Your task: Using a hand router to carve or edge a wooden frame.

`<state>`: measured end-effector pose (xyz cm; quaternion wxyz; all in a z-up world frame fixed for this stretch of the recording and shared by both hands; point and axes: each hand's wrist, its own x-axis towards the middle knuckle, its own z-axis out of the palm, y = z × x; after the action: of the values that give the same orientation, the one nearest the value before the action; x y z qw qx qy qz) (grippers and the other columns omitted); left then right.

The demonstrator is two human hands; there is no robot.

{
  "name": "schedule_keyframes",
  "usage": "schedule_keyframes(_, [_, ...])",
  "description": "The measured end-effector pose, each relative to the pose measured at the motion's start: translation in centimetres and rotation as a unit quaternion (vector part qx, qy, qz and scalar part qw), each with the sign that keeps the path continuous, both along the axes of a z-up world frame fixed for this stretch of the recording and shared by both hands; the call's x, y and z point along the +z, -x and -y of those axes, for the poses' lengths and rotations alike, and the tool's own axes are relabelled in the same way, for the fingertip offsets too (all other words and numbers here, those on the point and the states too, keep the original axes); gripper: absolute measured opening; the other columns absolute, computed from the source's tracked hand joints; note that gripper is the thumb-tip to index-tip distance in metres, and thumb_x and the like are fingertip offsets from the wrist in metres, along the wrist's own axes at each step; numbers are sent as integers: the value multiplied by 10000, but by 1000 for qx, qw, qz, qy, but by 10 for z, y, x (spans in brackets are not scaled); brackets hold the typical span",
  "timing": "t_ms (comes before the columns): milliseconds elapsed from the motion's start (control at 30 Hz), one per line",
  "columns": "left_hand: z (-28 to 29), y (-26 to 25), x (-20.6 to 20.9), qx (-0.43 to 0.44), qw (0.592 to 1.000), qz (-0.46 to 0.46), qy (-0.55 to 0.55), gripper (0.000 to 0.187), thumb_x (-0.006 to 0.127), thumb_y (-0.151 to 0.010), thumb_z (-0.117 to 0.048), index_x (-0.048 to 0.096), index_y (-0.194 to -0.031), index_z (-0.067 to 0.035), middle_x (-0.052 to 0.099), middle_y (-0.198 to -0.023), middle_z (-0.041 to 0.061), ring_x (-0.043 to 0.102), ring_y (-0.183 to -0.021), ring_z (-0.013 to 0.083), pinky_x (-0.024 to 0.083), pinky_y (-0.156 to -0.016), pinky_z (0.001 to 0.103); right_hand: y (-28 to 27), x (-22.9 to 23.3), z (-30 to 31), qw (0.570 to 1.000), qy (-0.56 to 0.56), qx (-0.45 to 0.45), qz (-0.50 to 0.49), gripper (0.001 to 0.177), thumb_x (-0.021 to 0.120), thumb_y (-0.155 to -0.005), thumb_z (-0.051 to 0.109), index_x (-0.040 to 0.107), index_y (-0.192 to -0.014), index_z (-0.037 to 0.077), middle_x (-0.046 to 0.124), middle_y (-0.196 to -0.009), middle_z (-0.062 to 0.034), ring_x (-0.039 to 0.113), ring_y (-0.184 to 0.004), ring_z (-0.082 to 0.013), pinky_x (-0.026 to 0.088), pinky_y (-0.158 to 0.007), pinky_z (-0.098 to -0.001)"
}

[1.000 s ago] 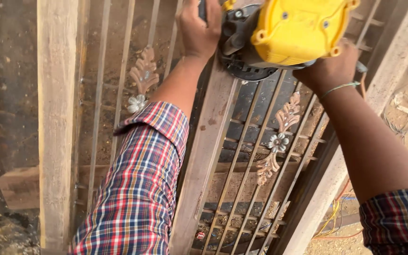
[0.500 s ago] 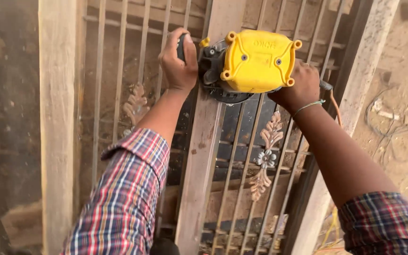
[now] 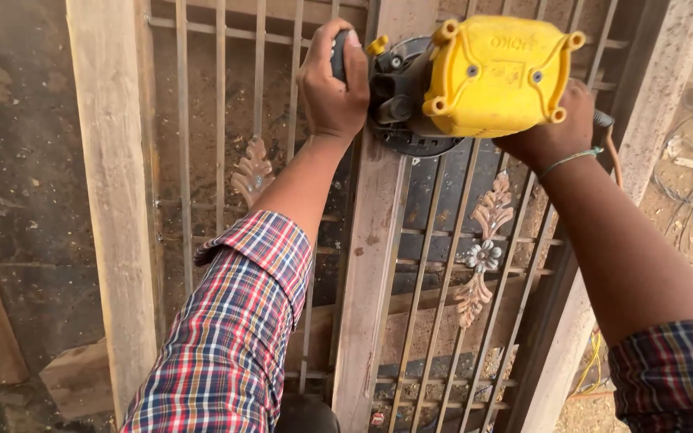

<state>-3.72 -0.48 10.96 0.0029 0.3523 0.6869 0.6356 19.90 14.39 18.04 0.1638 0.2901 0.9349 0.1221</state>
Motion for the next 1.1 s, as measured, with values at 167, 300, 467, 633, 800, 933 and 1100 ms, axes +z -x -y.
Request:
schedule_keyframes(167, [-5, 1, -3, -6, 1000, 17, 8, 175, 577, -1047, -189, 632, -1156, -65, 705, -969, 114, 740, -858, 272, 587, -789, 368, -4, -1, -3, 1000, -3, 11, -11, 449, 683, -983, 579, 742, -1276, 245, 773, -1103, -34, 730, -843, -178, 580, -720, -373])
schedule_keyframes(300, [-10, 3, -6, -10, 1000, 9, -16, 176, 572, -1062, -205, 622, -1166, -71, 711, -992, 113, 745, -893, 265, 590, -809, 365, -1, 10, 2, 996, -47, 64, -51, 452, 670, -993, 572, 707, -1338, 282, 745, -1230, 9, 729, -1008, -184, 590, -790, -351])
schedule_keyframes(467, [-13, 3, -8, -11, 1000, 8, -8, 170, 559, -1071, -219, 625, -1152, -84, 700, -957, 102, 740, -875, 238, 586, -801, 358, 20, 19, -1, 991, 50, -98, 75, 475, 588, -1017, 533, 640, -1416, 281, 712, -1270, -60, 739, -891, -229, 604, -676, -400])
schedule_keyframes(633, [-20, 6, -7, 4, 1000, 20, -21, 178, 561, -1069, -238, 633, -1153, -97, 713, -922, 86, 750, -815, 217, 586, -747, 332, -6, -18, -23, 999, -16, 19, -21, 488, 531, -1082, 565, 592, -1500, 318, 648, -1458, -4, 668, -1188, -208, 571, -857, -409])
schedule_keyframes(800, [-25, 8, -3, 9, 1000, 9, -20, 186, 568, -1082, -247, 633, -1185, -107, 726, -968, 93, 764, -851, 236, 599, -764, 330, 13, 9, -17, 999, 17, -31, 27, 523, 545, -1034, 538, 572, -1519, 345, 623, -1469, -6, 637, -1223, -240, 559, -857, -435])
schedule_keyframes(933, [-26, 9, -1, 5, 999, 36, -8, 207, 584, -1067, -238, 637, -1203, -91, 733, -962, 105, 767, -853, 253, 596, -763, 351, 21, 20, -15, 993, 85, -76, -5, 451, 535, -1078, 538, 582, -1476, 331, 621, -1516, 4, 633, -1288, -245, 543, -1010, -433])
schedule_keyframes(1100, [-34, 13, -7, 0, 999, 31, -16, 182, 584, -1068, -227, 635, -1189, -100, 724, -945, 118, 757, -840, 273, 587, -724, 351, 7, 0, -31, 996, -4, 44, -76, 481, 591, -1073, 561, 613, -1460, 276, 648, -1459, -18, 649, -1245, -245, 549, -946, -395])
